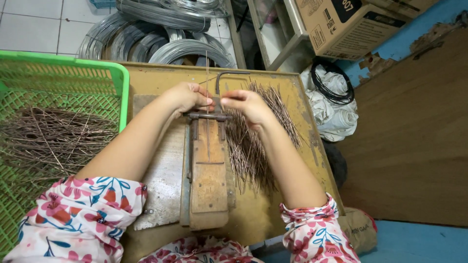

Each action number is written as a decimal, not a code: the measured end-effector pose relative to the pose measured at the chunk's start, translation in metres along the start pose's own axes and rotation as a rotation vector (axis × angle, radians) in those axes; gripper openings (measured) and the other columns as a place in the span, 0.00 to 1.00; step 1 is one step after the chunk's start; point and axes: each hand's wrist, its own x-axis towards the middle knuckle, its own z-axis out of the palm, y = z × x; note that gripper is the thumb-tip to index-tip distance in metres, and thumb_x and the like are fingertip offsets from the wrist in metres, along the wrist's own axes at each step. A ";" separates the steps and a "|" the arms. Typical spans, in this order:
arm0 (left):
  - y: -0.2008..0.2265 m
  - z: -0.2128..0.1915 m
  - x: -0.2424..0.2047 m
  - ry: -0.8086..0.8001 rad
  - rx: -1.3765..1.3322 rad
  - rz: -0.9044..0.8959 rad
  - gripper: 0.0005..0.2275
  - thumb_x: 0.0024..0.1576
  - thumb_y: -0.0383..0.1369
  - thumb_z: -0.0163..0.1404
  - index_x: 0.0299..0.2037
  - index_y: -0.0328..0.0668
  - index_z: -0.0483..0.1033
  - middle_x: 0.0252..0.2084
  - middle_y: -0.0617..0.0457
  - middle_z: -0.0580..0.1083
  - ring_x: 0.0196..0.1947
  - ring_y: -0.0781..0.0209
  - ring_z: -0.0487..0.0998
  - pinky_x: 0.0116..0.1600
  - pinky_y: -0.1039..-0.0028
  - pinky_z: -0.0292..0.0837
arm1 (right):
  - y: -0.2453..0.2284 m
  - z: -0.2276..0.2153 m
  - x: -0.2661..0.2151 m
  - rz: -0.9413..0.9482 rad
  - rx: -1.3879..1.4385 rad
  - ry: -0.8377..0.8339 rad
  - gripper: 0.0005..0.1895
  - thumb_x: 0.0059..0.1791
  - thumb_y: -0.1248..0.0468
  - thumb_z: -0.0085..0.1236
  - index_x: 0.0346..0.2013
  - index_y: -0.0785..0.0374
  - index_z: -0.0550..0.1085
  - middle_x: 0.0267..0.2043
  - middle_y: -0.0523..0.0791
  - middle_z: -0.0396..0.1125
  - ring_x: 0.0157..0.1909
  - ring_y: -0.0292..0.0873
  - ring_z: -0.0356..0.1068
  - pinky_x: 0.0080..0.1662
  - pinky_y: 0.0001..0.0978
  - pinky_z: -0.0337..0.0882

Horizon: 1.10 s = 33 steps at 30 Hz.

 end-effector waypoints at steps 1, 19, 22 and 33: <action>0.000 0.001 -0.003 0.000 -0.001 -0.001 0.15 0.56 0.19 0.62 0.53 0.24 0.77 0.44 0.29 0.82 0.42 0.44 0.88 0.50 0.61 0.87 | 0.001 -0.001 0.000 0.001 0.000 0.000 0.28 0.52 0.53 0.73 0.61 0.65 0.77 0.53 0.55 0.78 0.09 0.27 0.60 0.09 0.17 0.54; 0.002 0.001 0.017 0.029 0.287 -0.029 0.17 0.47 0.28 0.72 0.46 0.36 0.85 0.36 0.42 0.83 0.35 0.55 0.85 0.42 0.68 0.83 | 0.091 0.005 0.062 0.312 0.387 0.077 0.33 0.53 0.61 0.69 0.64 0.79 0.66 0.46 0.56 0.72 0.34 0.40 0.81 0.37 0.31 0.85; 0.007 0.004 0.013 0.038 0.285 -0.024 0.18 0.45 0.28 0.74 0.46 0.35 0.85 0.35 0.42 0.83 0.34 0.54 0.84 0.41 0.67 0.82 | 0.080 0.007 0.060 0.338 0.428 0.119 0.23 0.54 0.66 0.65 0.56 0.80 0.69 0.43 0.53 0.73 0.35 0.41 0.81 0.37 0.32 0.84; 0.008 -0.008 0.025 0.085 0.411 -0.016 0.17 0.46 0.30 0.74 0.45 0.41 0.86 0.34 0.48 0.80 0.34 0.59 0.79 0.39 0.72 0.73 | 0.028 0.016 0.076 0.411 0.186 0.076 0.12 0.56 0.56 0.56 0.34 0.60 0.76 0.20 0.38 0.65 0.14 0.25 0.53 0.18 0.11 0.56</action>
